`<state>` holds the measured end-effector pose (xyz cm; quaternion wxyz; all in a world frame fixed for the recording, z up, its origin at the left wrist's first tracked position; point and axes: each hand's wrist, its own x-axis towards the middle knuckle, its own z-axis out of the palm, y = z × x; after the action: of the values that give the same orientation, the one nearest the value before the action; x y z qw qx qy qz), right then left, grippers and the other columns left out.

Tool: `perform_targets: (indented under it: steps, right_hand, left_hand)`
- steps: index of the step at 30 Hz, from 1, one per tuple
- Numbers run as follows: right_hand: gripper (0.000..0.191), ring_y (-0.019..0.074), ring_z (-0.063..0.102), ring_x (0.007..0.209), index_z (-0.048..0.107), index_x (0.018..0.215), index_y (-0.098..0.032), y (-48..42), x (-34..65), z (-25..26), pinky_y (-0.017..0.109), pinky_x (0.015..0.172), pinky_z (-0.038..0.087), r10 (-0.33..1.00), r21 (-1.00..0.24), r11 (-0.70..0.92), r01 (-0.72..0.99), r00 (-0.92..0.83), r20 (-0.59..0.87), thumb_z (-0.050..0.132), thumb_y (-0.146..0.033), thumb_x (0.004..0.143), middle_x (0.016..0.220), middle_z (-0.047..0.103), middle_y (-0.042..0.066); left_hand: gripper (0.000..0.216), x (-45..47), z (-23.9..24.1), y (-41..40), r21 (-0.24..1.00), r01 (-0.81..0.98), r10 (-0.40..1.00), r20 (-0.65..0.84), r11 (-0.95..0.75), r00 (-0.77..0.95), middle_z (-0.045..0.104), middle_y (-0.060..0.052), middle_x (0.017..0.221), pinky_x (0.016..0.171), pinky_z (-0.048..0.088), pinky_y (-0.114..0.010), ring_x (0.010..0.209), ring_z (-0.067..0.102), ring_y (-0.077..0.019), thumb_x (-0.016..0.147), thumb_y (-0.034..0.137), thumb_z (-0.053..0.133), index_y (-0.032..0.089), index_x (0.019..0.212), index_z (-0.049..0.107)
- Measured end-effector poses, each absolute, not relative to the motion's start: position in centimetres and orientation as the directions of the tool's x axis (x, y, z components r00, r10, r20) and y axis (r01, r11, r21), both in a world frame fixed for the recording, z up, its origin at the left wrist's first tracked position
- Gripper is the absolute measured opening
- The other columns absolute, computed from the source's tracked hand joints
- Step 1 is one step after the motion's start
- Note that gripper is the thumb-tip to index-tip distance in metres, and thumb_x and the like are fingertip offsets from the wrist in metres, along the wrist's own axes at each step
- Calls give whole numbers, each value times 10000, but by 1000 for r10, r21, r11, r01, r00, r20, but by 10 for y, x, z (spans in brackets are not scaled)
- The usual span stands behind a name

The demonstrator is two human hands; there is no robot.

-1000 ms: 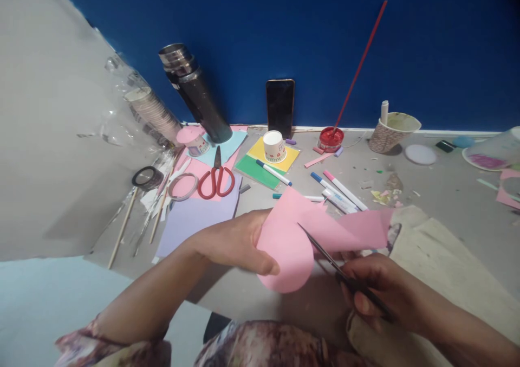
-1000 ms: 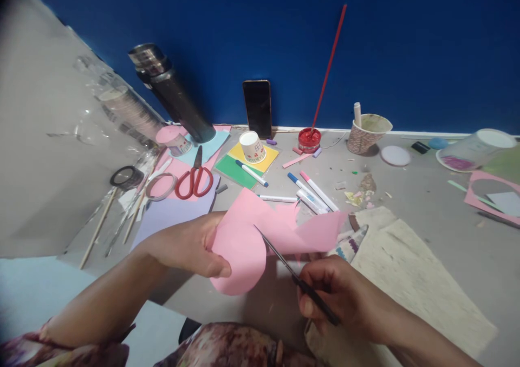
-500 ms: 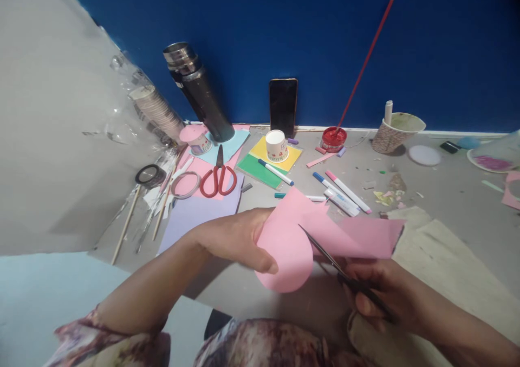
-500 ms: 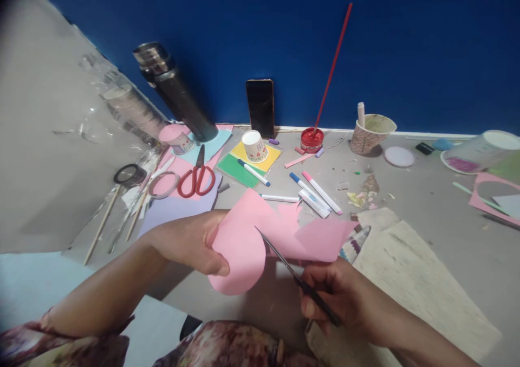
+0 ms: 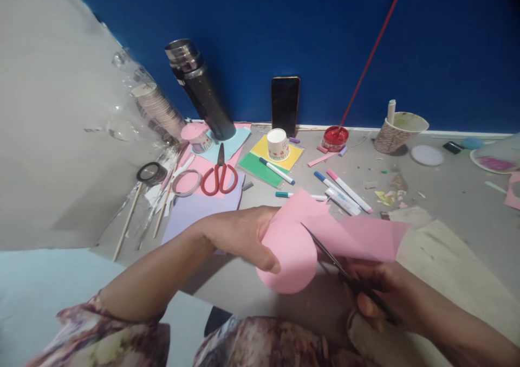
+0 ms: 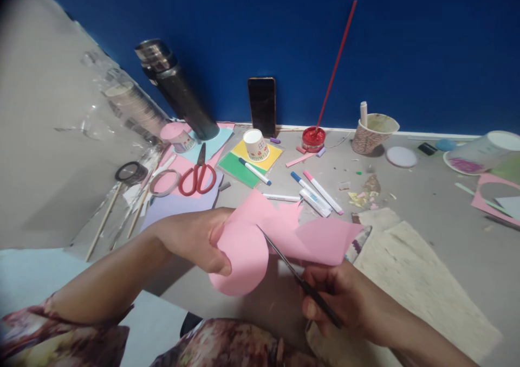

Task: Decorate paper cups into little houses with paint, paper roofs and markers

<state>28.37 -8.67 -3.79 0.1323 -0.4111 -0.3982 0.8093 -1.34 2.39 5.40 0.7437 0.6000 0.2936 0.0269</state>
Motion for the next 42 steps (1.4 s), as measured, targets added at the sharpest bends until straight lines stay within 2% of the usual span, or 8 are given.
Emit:
perform_targets:
  steps: [8,16,22,29,32,35,39,42]
  right_hand:
    - [489,78,461,518,585,746,-187,-85,284,-33,222,513,336,580,-805,-590,69,-657,-481,802,-612,850,627,552,-32]
    - [522,82,460,534,563,857,-198,-86,285,-32,221,512,347,620,-843,-537,40,-659,-426,730,-691,883,685,579,-22]
    - [541,87,443,516,569,868,-201,-87,286,-33,232,507,363,655,-872,-488,34,-646,-392,713,-723,876,655,553,-30]
    - [523,84,420,515,587,813,-195,-88,282,-31,236,511,352,657,-850,-527,6,-631,-412,766,-685,848,640,513,-42]
    - [515,81,411,529,625,812,-178,-89,280,-34,235,508,340,667,-828,-559,-38,-614,-422,771,-671,844,675,524,-29]
    - [526,81,375,518,609,707,-173,-84,276,-34,235,486,307,683,-804,-589,-86,-585,-438,754,-661,840,622,481,-32]
    - [458,77,334,473,584,649,-181,-77,268,-29,246,493,266,745,-846,-526,-81,-523,-413,718,-576,836,517,472,-41]
    - [360,82,348,465,558,607,-188,-75,264,-25,252,497,238,776,-868,-495,-45,-473,-419,689,-471,786,481,481,-34]
  left_hand:
    - [421,-12,56,27,901,367,362,-430,231,827,730,-15,881,576,536,-219,750,654,-173,643,234,828,173,1050,738]
    - [718,-10,54,32,933,246,308,-322,262,895,786,-33,1044,645,548,-204,885,708,-203,637,206,817,175,1343,689]
    - [520,-15,53,38,901,330,283,-406,282,869,790,-35,944,654,576,-224,810,689,-193,594,227,912,163,1093,783]
    - [511,-14,61,46,876,354,262,-444,328,857,803,-52,940,667,588,-255,825,714,-227,531,206,964,163,1012,796]
    - [461,-15,60,40,861,275,357,-440,428,824,795,-56,881,657,569,-243,787,704,-207,560,211,959,152,987,797]
    - [459,-12,52,22,834,44,585,-422,550,693,787,-75,888,656,553,-241,732,689,-176,621,284,949,143,1030,794]
    - [463,6,33,-9,838,-276,857,-360,470,369,756,-88,839,660,522,-235,718,667,-165,682,419,936,128,1014,797]
    - [466,22,19,-21,851,-313,898,-345,422,275,713,-65,755,603,483,-240,638,589,-140,717,488,906,119,984,805]
